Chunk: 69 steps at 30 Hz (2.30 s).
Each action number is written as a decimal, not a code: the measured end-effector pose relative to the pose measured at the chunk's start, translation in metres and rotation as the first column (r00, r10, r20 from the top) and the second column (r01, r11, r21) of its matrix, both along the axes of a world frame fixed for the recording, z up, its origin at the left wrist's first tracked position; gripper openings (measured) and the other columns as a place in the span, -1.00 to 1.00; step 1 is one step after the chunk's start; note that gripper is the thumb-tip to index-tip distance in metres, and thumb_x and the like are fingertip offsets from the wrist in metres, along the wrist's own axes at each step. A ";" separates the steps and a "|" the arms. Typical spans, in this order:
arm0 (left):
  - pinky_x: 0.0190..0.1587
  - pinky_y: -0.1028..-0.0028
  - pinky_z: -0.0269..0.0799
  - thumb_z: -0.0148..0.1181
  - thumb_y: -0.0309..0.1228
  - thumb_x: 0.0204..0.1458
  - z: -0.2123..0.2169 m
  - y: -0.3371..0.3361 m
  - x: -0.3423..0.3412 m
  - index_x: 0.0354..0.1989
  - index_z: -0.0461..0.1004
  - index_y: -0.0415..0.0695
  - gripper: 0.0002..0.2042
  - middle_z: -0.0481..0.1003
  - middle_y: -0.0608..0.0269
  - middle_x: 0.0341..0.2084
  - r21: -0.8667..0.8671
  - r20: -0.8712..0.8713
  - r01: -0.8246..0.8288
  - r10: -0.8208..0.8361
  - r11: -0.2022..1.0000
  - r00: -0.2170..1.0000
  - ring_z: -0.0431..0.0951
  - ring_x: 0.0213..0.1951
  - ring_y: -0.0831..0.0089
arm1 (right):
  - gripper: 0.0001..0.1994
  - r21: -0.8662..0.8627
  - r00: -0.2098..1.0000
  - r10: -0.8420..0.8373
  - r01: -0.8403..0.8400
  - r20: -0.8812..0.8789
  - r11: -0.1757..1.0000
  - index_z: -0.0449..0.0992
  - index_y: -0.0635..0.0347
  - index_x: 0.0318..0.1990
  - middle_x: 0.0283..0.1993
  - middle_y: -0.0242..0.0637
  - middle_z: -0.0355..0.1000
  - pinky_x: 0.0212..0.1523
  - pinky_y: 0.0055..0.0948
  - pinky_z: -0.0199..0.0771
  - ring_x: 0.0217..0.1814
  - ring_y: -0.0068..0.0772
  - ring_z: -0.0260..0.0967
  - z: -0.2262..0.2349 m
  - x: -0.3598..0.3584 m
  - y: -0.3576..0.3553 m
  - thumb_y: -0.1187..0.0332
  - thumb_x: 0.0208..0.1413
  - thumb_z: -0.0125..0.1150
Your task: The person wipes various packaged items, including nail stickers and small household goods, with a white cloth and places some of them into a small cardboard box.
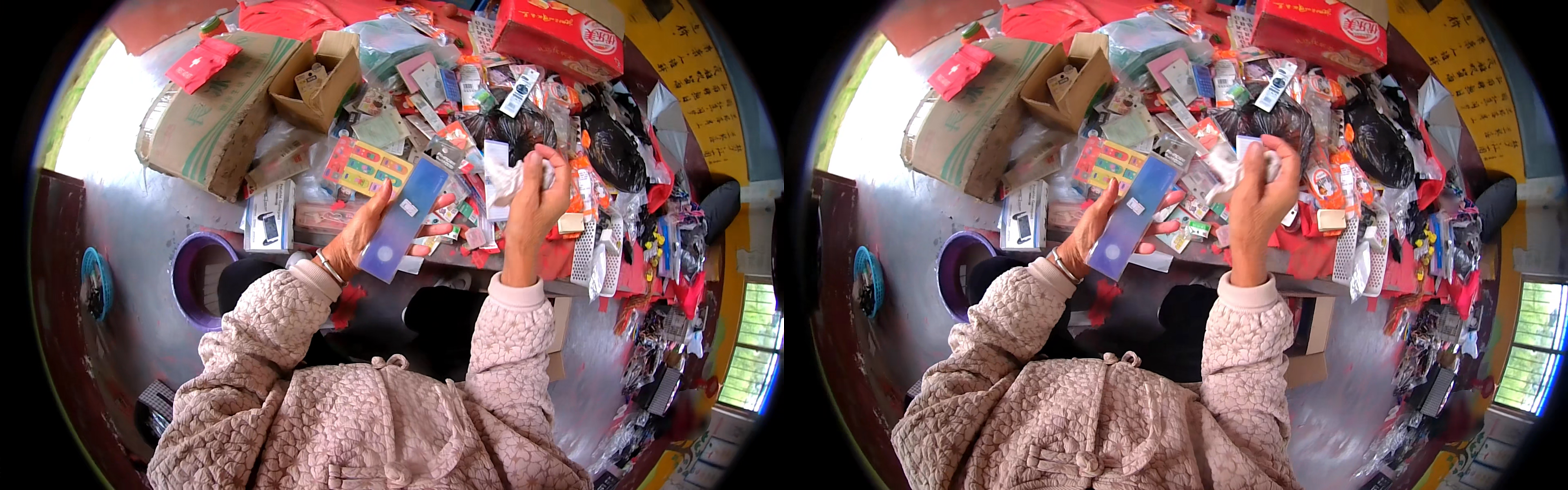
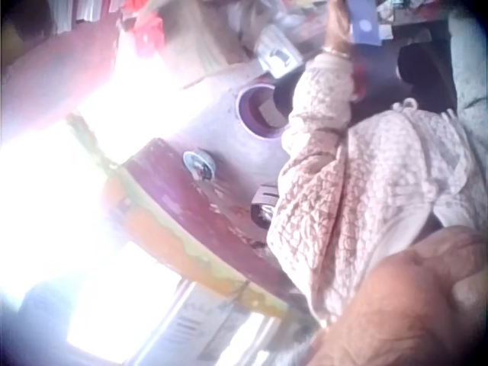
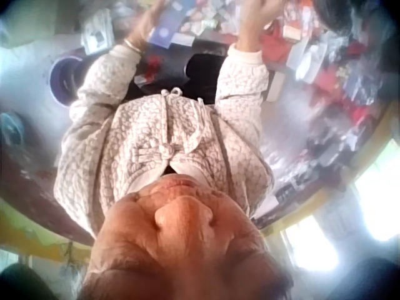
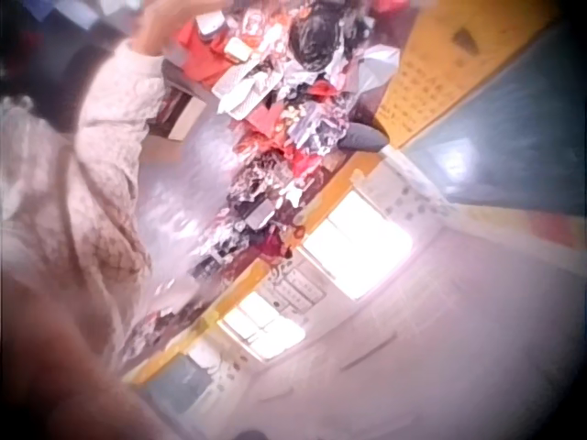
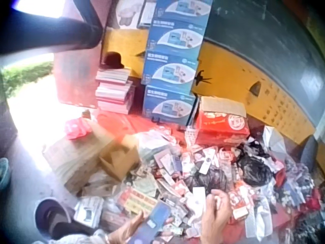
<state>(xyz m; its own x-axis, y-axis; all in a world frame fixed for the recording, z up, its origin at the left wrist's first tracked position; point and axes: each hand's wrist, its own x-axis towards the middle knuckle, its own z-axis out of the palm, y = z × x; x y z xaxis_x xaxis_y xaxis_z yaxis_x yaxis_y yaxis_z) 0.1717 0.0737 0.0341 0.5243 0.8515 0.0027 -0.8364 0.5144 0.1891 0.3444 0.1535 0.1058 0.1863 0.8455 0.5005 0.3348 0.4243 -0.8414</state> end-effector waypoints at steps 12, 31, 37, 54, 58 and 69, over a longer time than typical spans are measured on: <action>0.04 0.36 0.28 -0.13 0.02 0.07 -0.033 0.002 -0.007 0.08 0.19 -0.20 -0.44 0.35 0.12 -0.05 -0.214 -0.213 -0.204 0.158 0.955 0.964 0.37 -0.03 0.31 | -0.77 -0.057 0.778 0.522 -0.538 0.350 0.841 0.33 0.29 -0.19 -0.25 -0.15 0.29 -0.19 -0.34 0.27 -0.23 -0.16 0.28 -0.032 -0.075 -0.057 0.45 -0.03 0.11; 0.18 0.30 0.05 -0.14 0.05 0.05 0.039 0.016 -0.046 0.24 -0.05 -0.07 -0.34 0.03 0.28 0.22 0.238 -0.049 -0.379 0.401 0.894 0.915 0.08 0.21 0.34 | -0.70 -0.639 0.628 0.741 -0.676 -0.239 0.366 0.44 0.30 -0.41 -0.57 -0.44 0.35 -0.51 -0.69 0.22 -0.52 -0.72 0.24 -0.019 -0.040 -0.064 0.18 -0.01 0.19; 0.19 0.29 0.00 -0.20 0.16 0.01 0.036 0.013 -0.040 0.25 -0.08 -0.04 -0.28 0.01 0.30 0.23 0.236 -0.066 -0.325 0.349 0.916 0.935 0.05 0.22 0.34 | -0.79 -0.705 0.638 0.740 -0.625 -0.215 0.334 0.52 0.31 -0.47 -0.57 -0.42 0.40 -0.46 -0.61 0.23 -0.52 -0.68 0.24 -0.019 -0.050 -0.071 0.30 -0.03 0.19; 0.18 0.27 -0.03 -0.20 0.22 -0.03 0.044 0.008 -0.038 0.26 -0.08 -0.03 -0.24 0.03 0.31 0.22 0.258 -0.073 -0.253 0.280 0.932 0.957 -0.03 0.25 0.31 | -0.79 -0.713 0.617 0.742 -0.642 -0.263 0.281 0.54 0.32 -0.48 -0.61 -0.40 0.41 -0.52 -0.64 0.20 -0.56 -0.68 0.26 -0.021 -0.046 -0.072 0.30 -0.06 0.18; 0.19 0.24 -0.05 -0.19 0.21 -0.03 0.043 0.008 -0.037 0.26 -0.09 -0.03 -0.24 0.04 0.30 0.22 0.270 -0.088 -0.252 0.285 0.929 0.954 -0.04 0.26 0.28 | -0.79 -0.704 0.616 0.745 -0.647 -0.256 0.292 0.52 0.35 -0.51 -0.62 -0.35 0.40 -0.55 -0.67 0.22 -0.60 -0.65 0.27 -0.023 -0.046 -0.072 0.33 -0.06 0.19; 0.20 0.22 -0.08 -0.13 0.17 -0.03 0.034 0.011 -0.035 0.25 -0.09 -0.06 -0.24 0.04 0.24 0.22 0.284 -0.125 -0.258 0.303 0.923 0.945 -0.03 0.25 0.26 | -0.79 -0.744 0.626 0.731 -0.619 -0.272 0.253 0.53 0.35 -0.49 -0.59 -0.35 0.43 -0.50 -0.65 0.23 -0.55 -0.66 0.29 -0.023 -0.046 -0.069 0.33 -0.07 0.18</action>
